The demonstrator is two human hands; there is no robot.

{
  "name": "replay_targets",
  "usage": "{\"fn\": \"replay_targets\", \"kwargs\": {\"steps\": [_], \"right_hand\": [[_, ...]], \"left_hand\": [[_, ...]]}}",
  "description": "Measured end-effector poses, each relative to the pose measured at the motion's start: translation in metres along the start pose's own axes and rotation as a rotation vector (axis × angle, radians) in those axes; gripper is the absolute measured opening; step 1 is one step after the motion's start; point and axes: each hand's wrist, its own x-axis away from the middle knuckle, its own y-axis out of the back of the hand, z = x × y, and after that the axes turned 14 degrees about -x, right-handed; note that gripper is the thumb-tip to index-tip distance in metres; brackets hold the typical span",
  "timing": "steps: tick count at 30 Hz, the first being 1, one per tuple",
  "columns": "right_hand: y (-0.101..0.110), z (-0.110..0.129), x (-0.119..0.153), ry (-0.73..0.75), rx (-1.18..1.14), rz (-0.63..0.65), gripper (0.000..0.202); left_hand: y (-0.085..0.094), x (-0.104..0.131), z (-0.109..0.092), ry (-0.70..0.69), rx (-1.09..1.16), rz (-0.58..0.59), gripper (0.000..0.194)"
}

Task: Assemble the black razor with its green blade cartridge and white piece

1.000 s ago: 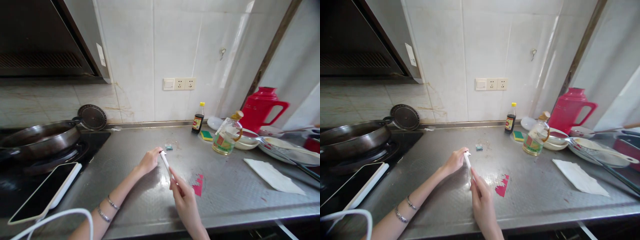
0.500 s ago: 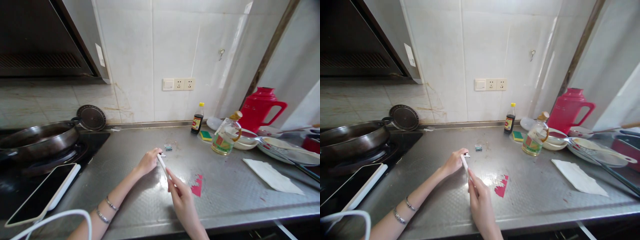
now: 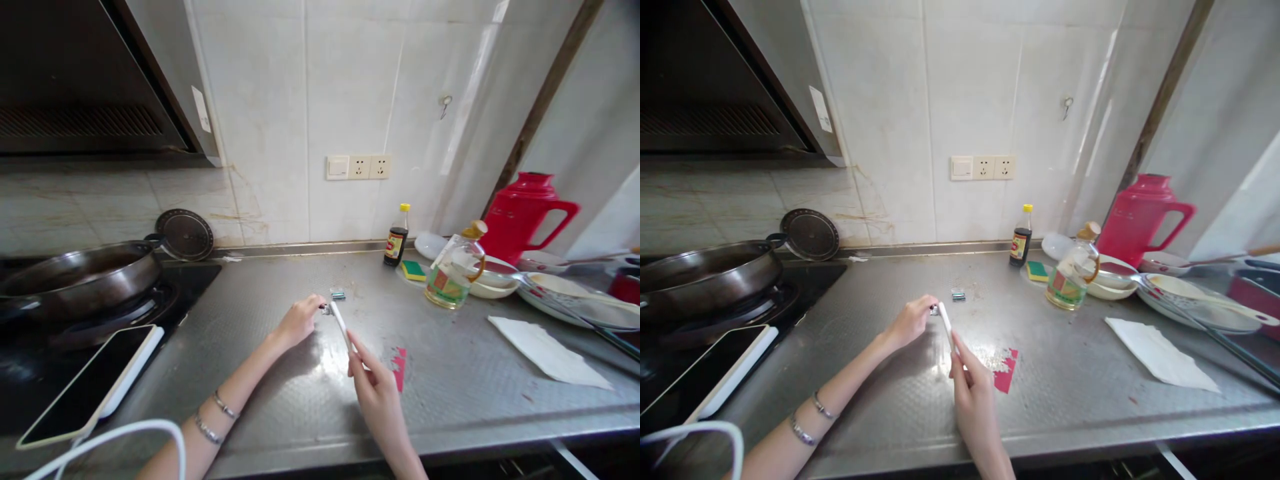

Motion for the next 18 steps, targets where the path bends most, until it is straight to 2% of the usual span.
{"fn": "replay_targets", "kwargs": {"steps": [3, 8, 12, 18], "right_hand": [[0.0011, 0.0003, -0.0019, 0.017, 0.009, 0.069, 0.042], [0.0023, -0.0005, -0.0036, -0.003, 0.013, 0.020, 0.044], [0.0006, 0.0026, -0.0030, 0.036, -0.010, 0.124, 0.041], [0.0049, 0.0064, -0.0099, 0.025, 0.008, 0.068, 0.042]], "left_hand": [[-0.0004, 0.0003, 0.0000, -0.014, 0.001, 0.009, 0.036], [0.0009, -0.0003, -0.0011, -0.014, 0.019, -0.017, 0.034], [0.0039, -0.0008, -0.0022, 0.011, 0.051, -0.006, 0.029], [0.0013, -0.0012, 0.0004, 0.005, 0.019, -0.031, 0.028]]}}
